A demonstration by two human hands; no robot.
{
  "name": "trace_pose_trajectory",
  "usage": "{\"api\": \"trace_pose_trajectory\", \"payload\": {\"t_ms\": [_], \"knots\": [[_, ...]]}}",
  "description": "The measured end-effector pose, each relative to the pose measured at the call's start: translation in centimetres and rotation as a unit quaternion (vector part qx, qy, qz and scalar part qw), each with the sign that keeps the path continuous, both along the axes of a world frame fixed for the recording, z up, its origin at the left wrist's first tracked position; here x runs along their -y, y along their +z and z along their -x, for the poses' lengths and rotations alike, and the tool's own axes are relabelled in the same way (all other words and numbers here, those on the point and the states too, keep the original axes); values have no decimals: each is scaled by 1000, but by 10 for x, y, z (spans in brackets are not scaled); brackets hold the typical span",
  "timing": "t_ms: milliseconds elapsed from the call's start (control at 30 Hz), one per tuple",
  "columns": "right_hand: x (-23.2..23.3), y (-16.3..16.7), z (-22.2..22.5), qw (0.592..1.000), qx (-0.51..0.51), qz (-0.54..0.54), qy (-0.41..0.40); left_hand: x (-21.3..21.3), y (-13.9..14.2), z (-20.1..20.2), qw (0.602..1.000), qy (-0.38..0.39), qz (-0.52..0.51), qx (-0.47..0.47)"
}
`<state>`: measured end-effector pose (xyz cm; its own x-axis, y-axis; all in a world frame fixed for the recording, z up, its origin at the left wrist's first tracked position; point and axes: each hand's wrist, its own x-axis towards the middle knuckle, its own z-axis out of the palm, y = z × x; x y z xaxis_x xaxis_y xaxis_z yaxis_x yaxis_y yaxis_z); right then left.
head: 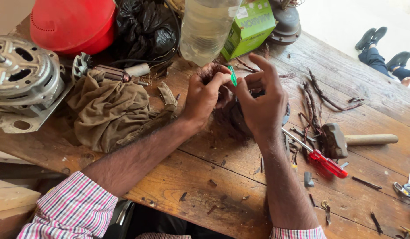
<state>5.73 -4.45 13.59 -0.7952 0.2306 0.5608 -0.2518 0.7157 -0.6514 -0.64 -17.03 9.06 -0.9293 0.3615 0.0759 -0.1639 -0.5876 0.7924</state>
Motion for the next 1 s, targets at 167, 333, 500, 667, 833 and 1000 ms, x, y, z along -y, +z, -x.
{"api": "trace_pose_trajectory", "payload": {"t_ms": [167,333,500,667,833,1000], "knots": [[1,5,-2,1000,22,15,-1,-1,4,-2,1000,13,21,6],[1,7,-2,999,32,31,-9,2,5,-6,1000,1,26,2],[1,7,-3,999,33,34,-5,1,5,-4,1000,-2,20,-4],[4,9,-6,999,26,5,-19,2,5,-8,1000,7,19,-5],[5,11,-9,999,32,28,-15,6,6,-10,999,6,29,-18],[6,10,-10,998,24,58,2,6,6,-11,1000,-2,22,-19]]}}
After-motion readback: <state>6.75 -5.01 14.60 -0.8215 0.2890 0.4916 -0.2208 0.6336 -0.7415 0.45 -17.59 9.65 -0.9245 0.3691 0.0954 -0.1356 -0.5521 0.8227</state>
